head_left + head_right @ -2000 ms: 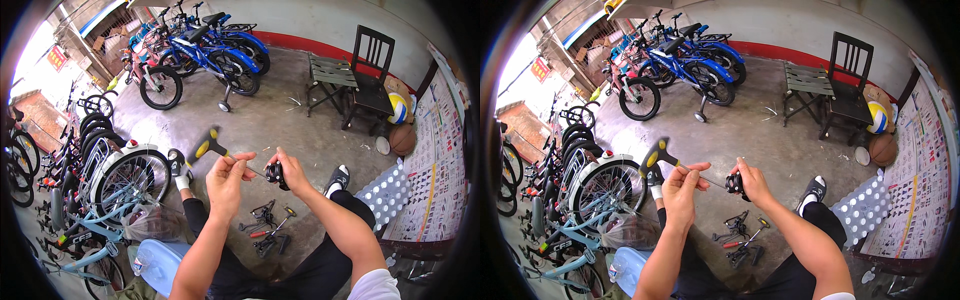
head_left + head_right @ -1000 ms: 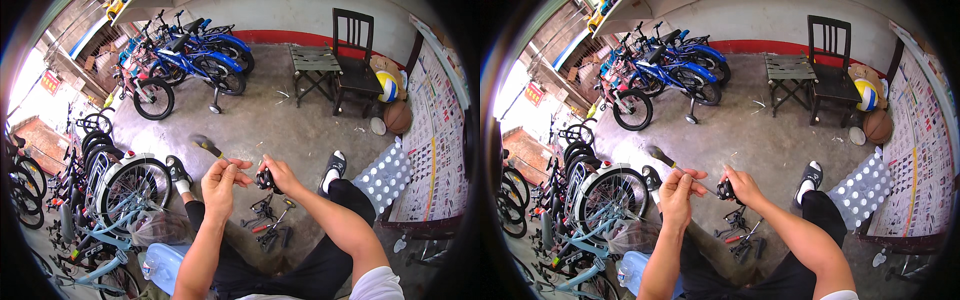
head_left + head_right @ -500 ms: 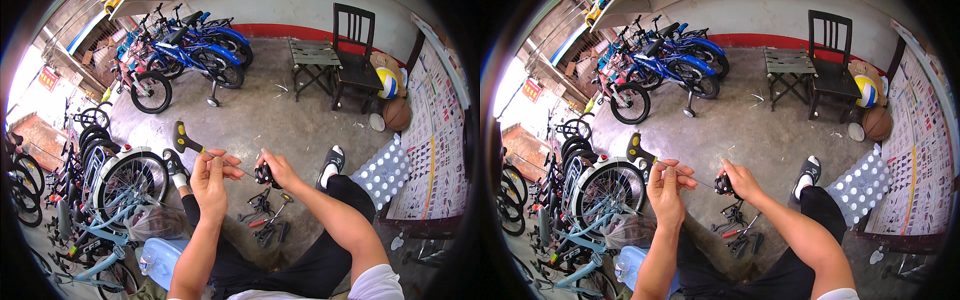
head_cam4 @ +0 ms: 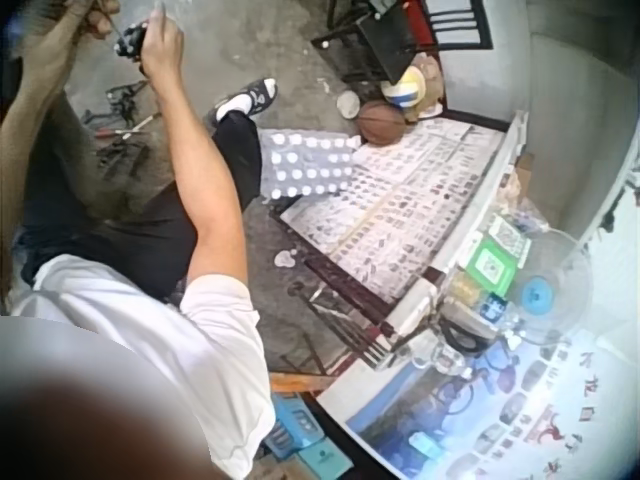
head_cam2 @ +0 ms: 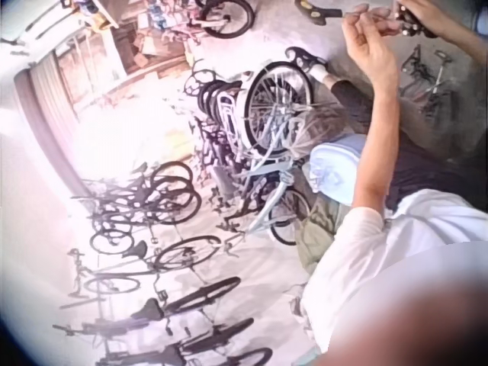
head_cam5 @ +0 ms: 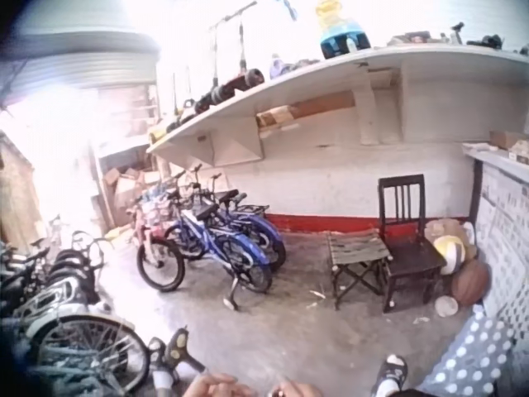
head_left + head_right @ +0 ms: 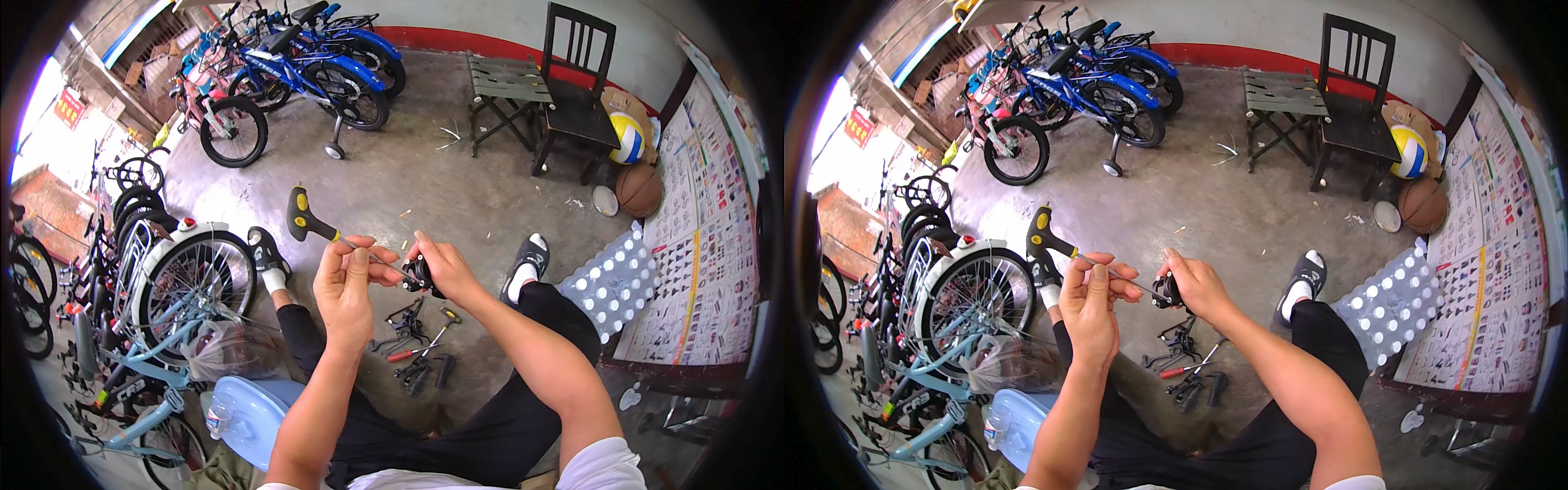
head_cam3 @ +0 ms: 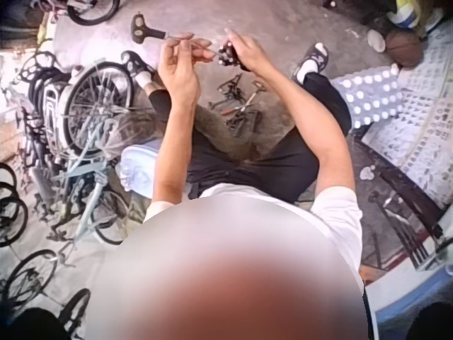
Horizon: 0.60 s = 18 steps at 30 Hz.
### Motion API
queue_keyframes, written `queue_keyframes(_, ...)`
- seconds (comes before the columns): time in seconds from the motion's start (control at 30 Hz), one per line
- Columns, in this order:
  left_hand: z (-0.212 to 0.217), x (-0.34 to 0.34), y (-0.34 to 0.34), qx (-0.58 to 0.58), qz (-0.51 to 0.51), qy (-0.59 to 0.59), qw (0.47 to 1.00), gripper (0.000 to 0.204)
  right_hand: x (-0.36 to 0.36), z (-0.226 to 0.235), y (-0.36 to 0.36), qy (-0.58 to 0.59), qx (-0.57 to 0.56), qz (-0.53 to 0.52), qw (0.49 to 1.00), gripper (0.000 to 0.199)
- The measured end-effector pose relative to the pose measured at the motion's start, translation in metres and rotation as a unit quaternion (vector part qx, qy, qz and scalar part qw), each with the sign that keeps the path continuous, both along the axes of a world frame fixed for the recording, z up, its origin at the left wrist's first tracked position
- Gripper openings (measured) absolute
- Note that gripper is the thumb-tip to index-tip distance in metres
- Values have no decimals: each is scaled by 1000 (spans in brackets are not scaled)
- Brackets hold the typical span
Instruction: The person sits on the floor and uses a screwdriver to disassemble and reassemble a small black mechanical component. They remove a screw, separate parts, and then reinsert the screw to secure the assembly.
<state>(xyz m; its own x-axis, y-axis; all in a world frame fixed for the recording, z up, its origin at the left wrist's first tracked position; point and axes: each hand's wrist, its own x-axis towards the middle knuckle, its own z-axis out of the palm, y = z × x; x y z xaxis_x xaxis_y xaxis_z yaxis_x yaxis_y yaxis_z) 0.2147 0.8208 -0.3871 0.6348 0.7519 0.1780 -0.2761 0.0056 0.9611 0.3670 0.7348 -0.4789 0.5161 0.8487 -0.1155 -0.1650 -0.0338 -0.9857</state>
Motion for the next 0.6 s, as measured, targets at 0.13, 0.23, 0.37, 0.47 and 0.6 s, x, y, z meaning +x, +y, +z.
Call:
queue_keyframes(0.13, 5, -1, -8, 14, 6, 4, 1000, 17, 7, -3, 2, 13, -3, -23, 1000, 66)
queue_keyframes(0.23, 8, 1, -7, 3, -10, -3, 1000, 13, 9, 3, 0, 19, -2, -19, 1000, 65)
queue_keyframes(0.37, 16, -3, -2, -3, -48, -3, 999, 29, 5, 13, 0, 52, -20, -3, 998, 62)
queue_keyframes(0.47, 27, -5, -1, 12, -57, -12, 998, 58, 3, 15, 0, 69, -24, 27, 997, 62)
queue_keyframes(0.6, 16, -4, 12, 40, -69, -43, 996, 58, 3, 20, 2, 82, -35, 29, 996, 64)
